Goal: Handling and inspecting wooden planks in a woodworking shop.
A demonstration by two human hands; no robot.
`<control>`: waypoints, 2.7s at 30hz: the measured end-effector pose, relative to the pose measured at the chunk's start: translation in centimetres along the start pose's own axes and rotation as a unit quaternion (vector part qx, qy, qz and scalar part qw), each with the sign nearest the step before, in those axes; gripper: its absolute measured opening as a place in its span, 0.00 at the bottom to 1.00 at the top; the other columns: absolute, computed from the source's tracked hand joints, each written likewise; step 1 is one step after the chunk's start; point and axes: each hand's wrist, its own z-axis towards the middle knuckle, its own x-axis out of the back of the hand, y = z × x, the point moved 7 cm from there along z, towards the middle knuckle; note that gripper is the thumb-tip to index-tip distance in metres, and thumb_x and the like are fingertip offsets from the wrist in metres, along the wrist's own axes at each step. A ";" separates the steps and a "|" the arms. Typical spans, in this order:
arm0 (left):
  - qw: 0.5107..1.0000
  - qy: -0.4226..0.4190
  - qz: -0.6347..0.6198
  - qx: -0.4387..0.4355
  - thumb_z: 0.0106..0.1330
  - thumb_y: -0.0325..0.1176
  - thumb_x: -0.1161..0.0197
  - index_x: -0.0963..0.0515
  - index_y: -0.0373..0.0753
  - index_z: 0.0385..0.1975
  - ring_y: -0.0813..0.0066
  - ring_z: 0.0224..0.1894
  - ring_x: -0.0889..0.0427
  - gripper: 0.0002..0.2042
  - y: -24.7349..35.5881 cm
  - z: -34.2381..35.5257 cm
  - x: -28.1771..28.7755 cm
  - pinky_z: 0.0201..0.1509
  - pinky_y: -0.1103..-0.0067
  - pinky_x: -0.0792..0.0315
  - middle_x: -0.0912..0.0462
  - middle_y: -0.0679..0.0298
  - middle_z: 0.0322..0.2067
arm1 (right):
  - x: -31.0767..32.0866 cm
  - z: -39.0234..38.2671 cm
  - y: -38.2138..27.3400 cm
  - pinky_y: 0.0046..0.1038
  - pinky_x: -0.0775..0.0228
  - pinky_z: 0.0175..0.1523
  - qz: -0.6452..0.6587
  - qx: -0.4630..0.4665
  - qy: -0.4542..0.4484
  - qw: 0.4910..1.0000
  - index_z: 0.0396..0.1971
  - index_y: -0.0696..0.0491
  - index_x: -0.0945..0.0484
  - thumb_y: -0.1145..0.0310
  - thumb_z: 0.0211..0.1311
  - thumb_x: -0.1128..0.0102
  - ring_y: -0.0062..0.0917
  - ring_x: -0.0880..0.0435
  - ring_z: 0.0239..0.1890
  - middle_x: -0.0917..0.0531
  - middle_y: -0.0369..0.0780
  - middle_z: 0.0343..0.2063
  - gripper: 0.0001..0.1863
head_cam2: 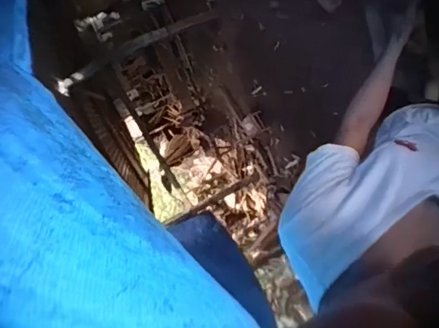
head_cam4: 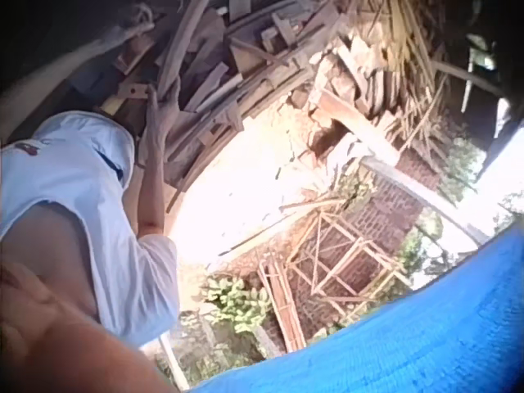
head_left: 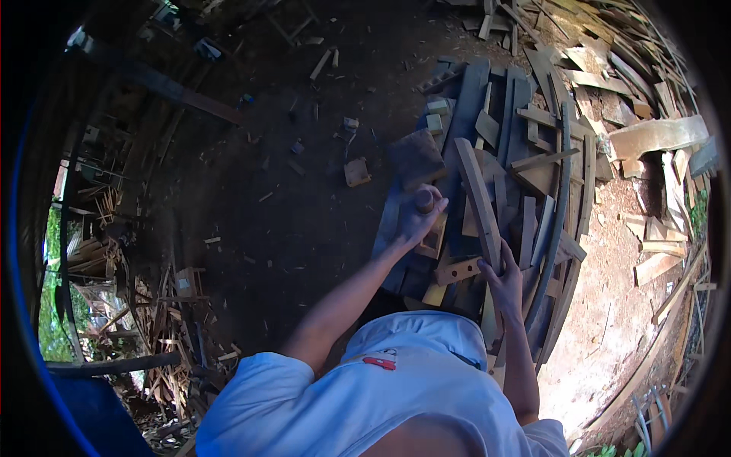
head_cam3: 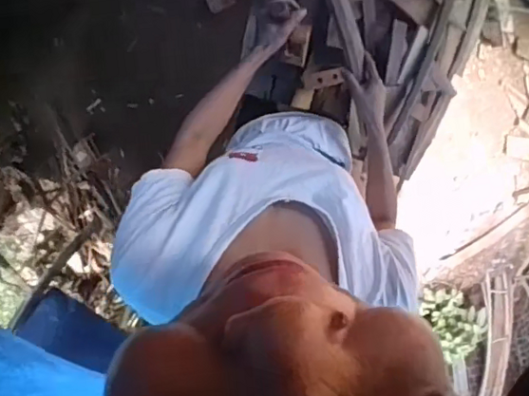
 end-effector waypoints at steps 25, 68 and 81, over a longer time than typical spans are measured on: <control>0.994 0.006 -0.009 -0.109 0.54 0.27 0.33 0.22 0.33 0.37 0.58 0.35 0.15 0.12 -0.6 -1.8 -2.0 0.36 0.69 0.24 0.16 0.51 0.29 | -1.0 -1.2 -13.3 0.34 0.25 0.44 -0.185 0.192 -0.042 0.963 0.66 0.52 0.38 0.67 0.49 0.32 0.39 0.15 0.36 0.17 0.49 0.39 0.41; 0.998 0.052 0.016 -0.032 0.55 0.27 0.31 0.22 0.35 0.39 0.73 0.41 0.16 0.12 -1.4 -0.5 -0.4 0.44 0.75 0.24 0.15 0.59 0.37 | -1.8 -0.6 -13.7 0.32 0.24 0.43 -0.151 0.229 0.012 0.962 0.63 0.51 0.35 0.64 0.46 0.28 0.38 0.14 0.37 0.16 0.48 0.38 0.41; 0.999 0.037 -0.016 -0.017 0.57 0.34 0.31 0.24 0.37 0.33 0.77 0.31 0.19 0.10 -0.9 -0.4 -0.2 0.37 0.73 0.27 0.17 0.58 0.29 | -0.7 0.3 -12.2 0.31 0.26 0.47 -0.058 0.263 0.046 0.962 0.62 0.56 0.35 0.72 0.46 0.32 0.35 0.16 0.41 0.18 0.50 0.42 0.39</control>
